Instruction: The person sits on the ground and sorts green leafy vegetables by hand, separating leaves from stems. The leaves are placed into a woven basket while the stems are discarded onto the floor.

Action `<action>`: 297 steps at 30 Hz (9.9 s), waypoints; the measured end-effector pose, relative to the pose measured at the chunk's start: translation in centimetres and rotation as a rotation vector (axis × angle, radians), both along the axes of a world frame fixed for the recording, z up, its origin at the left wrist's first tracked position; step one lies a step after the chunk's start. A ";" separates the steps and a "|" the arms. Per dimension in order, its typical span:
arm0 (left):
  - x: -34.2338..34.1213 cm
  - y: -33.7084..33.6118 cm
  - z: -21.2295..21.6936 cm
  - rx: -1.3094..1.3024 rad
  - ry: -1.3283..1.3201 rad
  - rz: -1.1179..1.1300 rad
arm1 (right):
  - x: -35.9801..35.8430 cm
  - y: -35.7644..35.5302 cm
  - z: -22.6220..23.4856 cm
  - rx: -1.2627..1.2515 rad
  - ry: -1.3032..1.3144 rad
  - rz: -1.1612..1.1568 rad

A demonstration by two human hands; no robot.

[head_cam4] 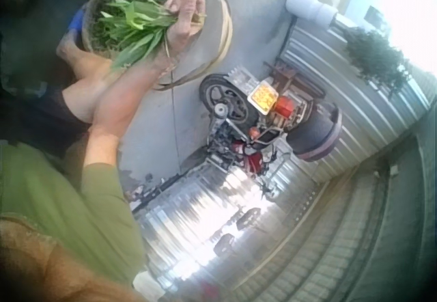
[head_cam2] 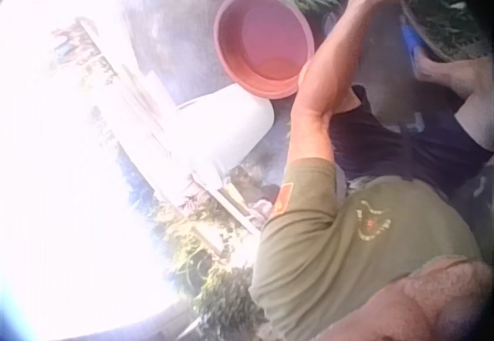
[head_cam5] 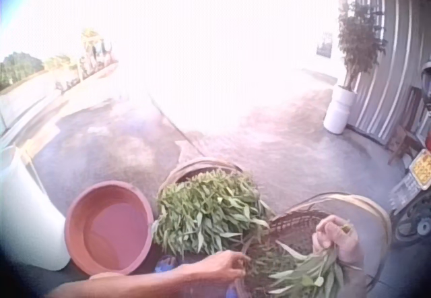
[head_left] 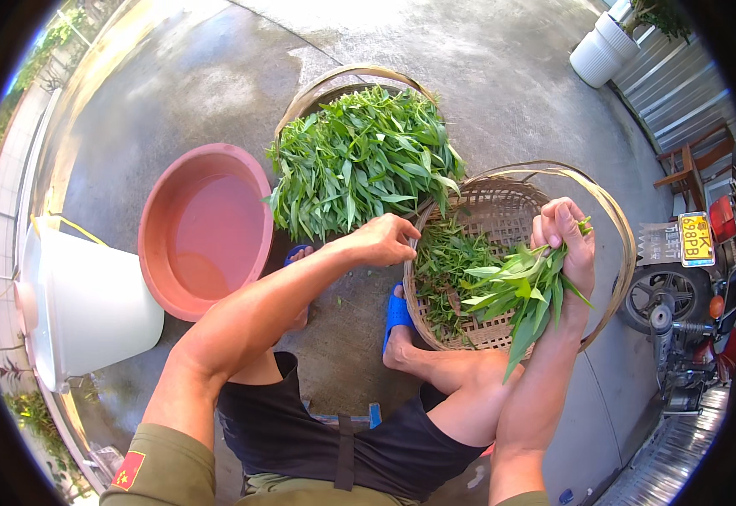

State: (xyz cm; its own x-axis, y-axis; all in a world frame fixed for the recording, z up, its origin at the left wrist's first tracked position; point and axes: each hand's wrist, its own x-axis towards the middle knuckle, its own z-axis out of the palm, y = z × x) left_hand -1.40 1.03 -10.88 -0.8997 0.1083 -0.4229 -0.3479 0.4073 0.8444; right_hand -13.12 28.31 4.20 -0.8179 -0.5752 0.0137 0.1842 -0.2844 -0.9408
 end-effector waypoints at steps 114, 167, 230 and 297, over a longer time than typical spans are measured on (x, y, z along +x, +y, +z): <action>7.8 -7.6 13.7 0.855 0.149 0.542 | 5.4 -10.6 -0.8 0.854 0.899 -0.086; 5.9 -6.6 11.2 0.798 0.062 0.611 | 5.8 -11.4 -1.2 0.638 1.167 -0.093; 5.8 -7.9 11.0 0.515 0.274 0.593 | 1.0 -7.2 -0.7 0.129 -0.050 -0.167; 6.0 -4.8 10.4 0.142 0.376 0.230 | 6.7 -12.4 -1.2 0.682 1.101 0.016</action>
